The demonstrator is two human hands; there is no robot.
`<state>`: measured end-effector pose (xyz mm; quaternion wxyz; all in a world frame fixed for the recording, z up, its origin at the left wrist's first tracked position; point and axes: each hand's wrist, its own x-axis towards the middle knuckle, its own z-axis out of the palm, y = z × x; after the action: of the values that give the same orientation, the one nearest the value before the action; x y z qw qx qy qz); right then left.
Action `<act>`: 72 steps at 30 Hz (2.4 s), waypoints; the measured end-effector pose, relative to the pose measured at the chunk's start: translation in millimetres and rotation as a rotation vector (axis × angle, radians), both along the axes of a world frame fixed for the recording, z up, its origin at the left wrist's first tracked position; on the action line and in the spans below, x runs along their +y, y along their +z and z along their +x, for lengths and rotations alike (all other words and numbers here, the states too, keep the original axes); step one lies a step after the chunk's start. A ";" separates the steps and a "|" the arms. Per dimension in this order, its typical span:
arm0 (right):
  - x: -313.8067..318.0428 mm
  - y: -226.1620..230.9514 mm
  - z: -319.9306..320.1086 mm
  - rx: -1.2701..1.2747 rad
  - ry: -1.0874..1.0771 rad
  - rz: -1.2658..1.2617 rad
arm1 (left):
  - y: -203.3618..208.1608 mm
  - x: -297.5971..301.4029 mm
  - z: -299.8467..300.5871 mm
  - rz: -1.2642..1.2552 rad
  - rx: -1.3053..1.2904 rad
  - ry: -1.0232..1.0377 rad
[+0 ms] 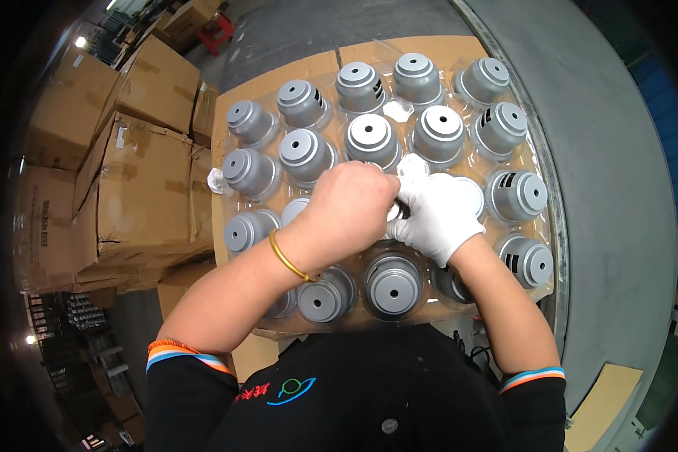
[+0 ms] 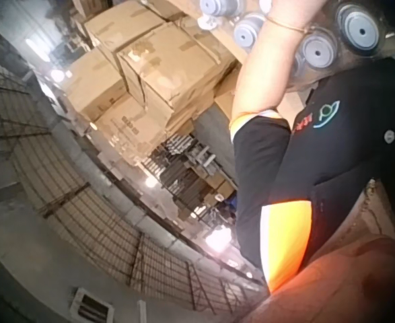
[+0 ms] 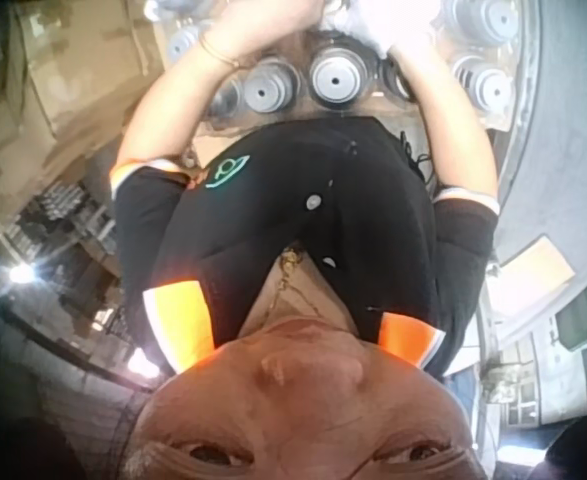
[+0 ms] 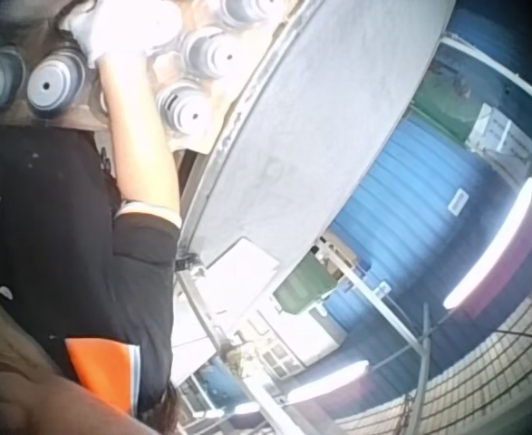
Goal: The person inserts small metal pins by hand into the center holes of circular plastic housings arranged on a plastic tray.
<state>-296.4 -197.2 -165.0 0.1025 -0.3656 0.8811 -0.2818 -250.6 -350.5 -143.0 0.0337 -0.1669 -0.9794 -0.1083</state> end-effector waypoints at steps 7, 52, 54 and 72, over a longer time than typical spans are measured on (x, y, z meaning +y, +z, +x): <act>1.5 1.1 -1.4 0.020 0.030 0.072 | -9.1 12.4 13.6 -0.005 0.165 0.029; 7.6 -8.4 -7.8 -0.017 0.036 0.027 | -1.2 -8.1 -5.0 -0.164 -0.077 -0.189; 9.9 -2.0 -8.4 -0.032 0.048 0.041 | -1.5 -4.0 -4.6 -0.190 -0.068 -0.169; 8.3 -32.2 -4.0 0.117 0.070 -0.168 | 20.9 -28.8 15.4 0.364 -0.156 0.201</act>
<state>-300.4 -188.9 -197.1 0.0297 -0.4193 0.8455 -0.3292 -235.2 -379.3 -122.1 -0.0022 -0.0504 -0.9550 -0.2922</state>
